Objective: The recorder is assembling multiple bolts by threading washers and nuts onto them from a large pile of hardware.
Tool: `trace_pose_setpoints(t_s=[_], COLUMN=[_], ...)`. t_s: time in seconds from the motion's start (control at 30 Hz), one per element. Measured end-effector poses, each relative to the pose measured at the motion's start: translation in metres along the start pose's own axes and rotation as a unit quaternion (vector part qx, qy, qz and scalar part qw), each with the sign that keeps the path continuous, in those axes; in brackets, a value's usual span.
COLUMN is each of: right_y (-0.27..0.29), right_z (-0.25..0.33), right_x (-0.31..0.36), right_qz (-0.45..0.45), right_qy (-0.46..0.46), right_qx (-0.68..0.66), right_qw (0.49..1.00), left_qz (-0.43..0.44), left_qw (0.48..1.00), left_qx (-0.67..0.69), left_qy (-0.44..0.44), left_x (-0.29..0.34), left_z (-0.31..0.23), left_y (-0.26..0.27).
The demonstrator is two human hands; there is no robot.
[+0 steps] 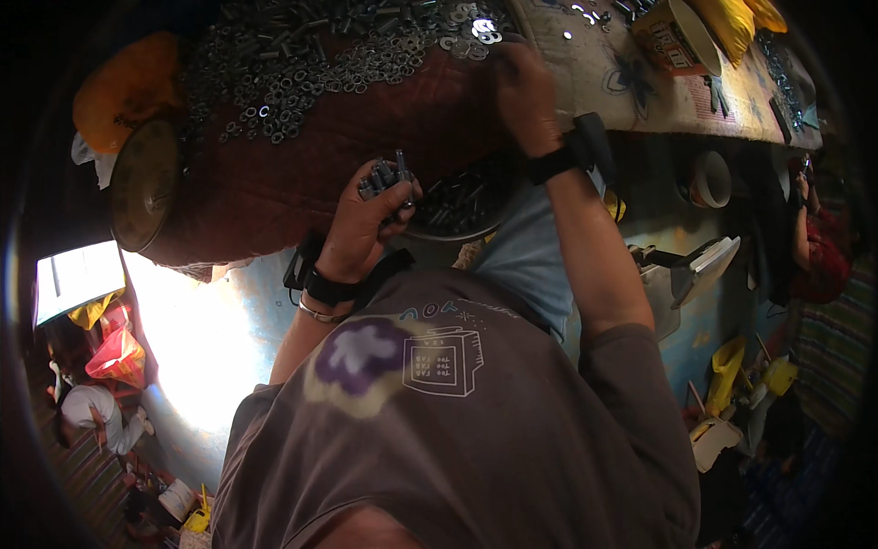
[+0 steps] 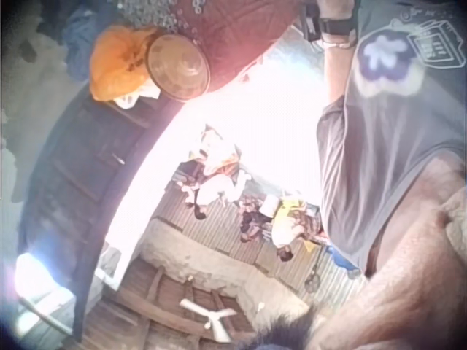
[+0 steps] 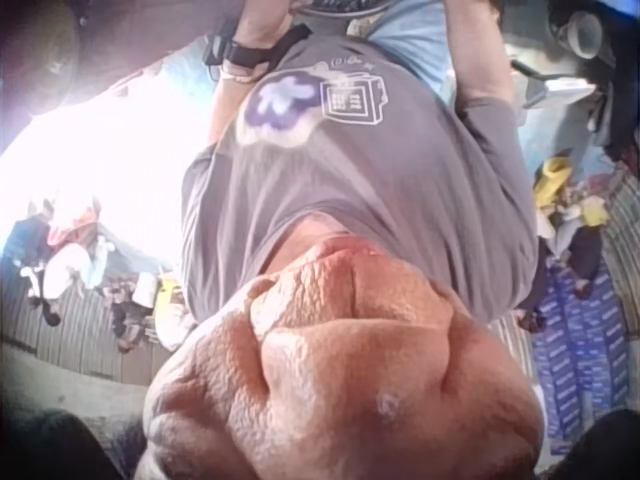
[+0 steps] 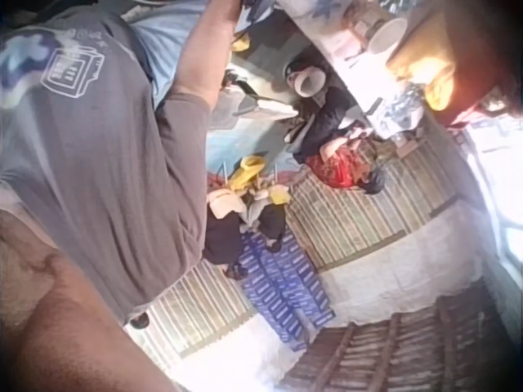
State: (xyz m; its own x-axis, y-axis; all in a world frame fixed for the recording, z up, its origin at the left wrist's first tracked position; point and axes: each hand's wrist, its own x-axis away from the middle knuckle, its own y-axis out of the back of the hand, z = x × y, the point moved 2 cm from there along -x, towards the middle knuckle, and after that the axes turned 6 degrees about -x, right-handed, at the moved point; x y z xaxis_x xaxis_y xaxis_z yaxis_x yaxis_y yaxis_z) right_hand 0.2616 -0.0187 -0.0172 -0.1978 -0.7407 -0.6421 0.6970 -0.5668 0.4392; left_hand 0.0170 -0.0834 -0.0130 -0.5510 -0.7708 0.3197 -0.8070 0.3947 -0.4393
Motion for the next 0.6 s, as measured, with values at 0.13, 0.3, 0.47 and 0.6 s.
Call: trace_pose_setpoints(t_s=[0.13, 0.3, 0.47, 0.6], right_y=[0.006, 0.004, 0.001, 0.007], right_z=[-0.005, 0.004, -0.008, -0.007], right_x=[-0.002, -0.009, -0.013, -0.014], right_qz=[-0.025, 0.038, 0.111, 0.126], right_qy=[-0.015, -0.06, -0.075, -0.103], right_qx=[0.1, 0.181, 0.21, 0.173], right_qw=[0.995, 0.981, 0.969, 0.971], left_qz=[-0.012, 0.0, 0.008, -0.038], left_qw=[1.0, 0.999, 0.998, 0.998], left_qx=[-0.024, -0.043, -0.055, -0.059], left_qy=[0.015, 0.018, 0.015, -0.008], left_x=[-0.001, -0.003, -0.004, -0.007], left_z=[0.0, 0.001, 0.001, 0.002], left_y=[0.004, 0.004, 0.004, 0.004])
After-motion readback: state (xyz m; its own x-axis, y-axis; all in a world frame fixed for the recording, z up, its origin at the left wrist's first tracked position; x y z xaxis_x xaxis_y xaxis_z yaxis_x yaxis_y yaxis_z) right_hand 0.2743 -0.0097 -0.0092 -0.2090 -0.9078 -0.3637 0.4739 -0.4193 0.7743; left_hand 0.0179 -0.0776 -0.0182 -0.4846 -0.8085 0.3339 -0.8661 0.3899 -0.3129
